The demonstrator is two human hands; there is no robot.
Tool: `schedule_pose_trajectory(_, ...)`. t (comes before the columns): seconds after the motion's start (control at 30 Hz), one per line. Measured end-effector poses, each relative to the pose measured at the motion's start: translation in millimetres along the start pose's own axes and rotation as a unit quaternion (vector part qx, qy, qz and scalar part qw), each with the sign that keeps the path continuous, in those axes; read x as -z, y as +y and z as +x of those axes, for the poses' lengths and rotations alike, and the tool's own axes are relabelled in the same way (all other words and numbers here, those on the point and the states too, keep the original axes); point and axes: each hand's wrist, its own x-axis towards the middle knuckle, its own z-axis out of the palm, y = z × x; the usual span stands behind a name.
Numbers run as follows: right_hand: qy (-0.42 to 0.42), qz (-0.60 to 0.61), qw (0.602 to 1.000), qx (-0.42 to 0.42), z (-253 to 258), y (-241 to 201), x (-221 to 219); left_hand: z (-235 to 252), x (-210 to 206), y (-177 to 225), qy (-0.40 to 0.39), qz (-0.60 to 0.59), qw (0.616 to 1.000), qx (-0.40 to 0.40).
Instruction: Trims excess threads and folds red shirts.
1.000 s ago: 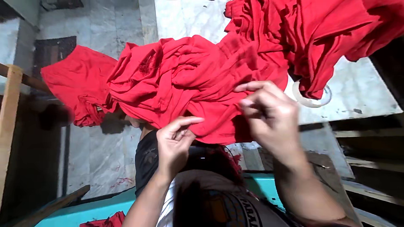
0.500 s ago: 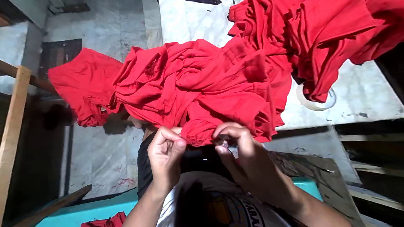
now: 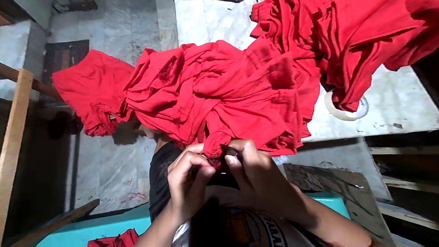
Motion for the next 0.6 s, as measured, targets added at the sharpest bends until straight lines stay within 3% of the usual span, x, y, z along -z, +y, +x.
schedule_pose_trajectory(0.13, -0.02, 0.005, 1.0, -0.016, -9.0, 3.7, 4.1, 1.5, -3.0, -1.4, 0.045, -0.028, 0.998, 0.04)
schedule_pose_trajectory(0.23, -0.032, 0.017, 0.999, -0.019, -14.1, 2.0, 5.3, 5.7, -4.8, -7.4, 0.097, -0.051, 0.994, 0.025)
schedule_pose_trajectory(0.43, -0.029, 0.055, 0.998, -0.01, -13.5, -1.8, 2.5, 0.4, 3.9, -0.4, -0.018, 0.031, 0.999, -0.037)
schedule_pose_trajectory(0.6, -0.019, 0.041, 0.999, -0.001, -5.8, -1.7, -1.6, -2.6, 3.4, -1.3, -0.028, 0.076, 0.995, -0.052)
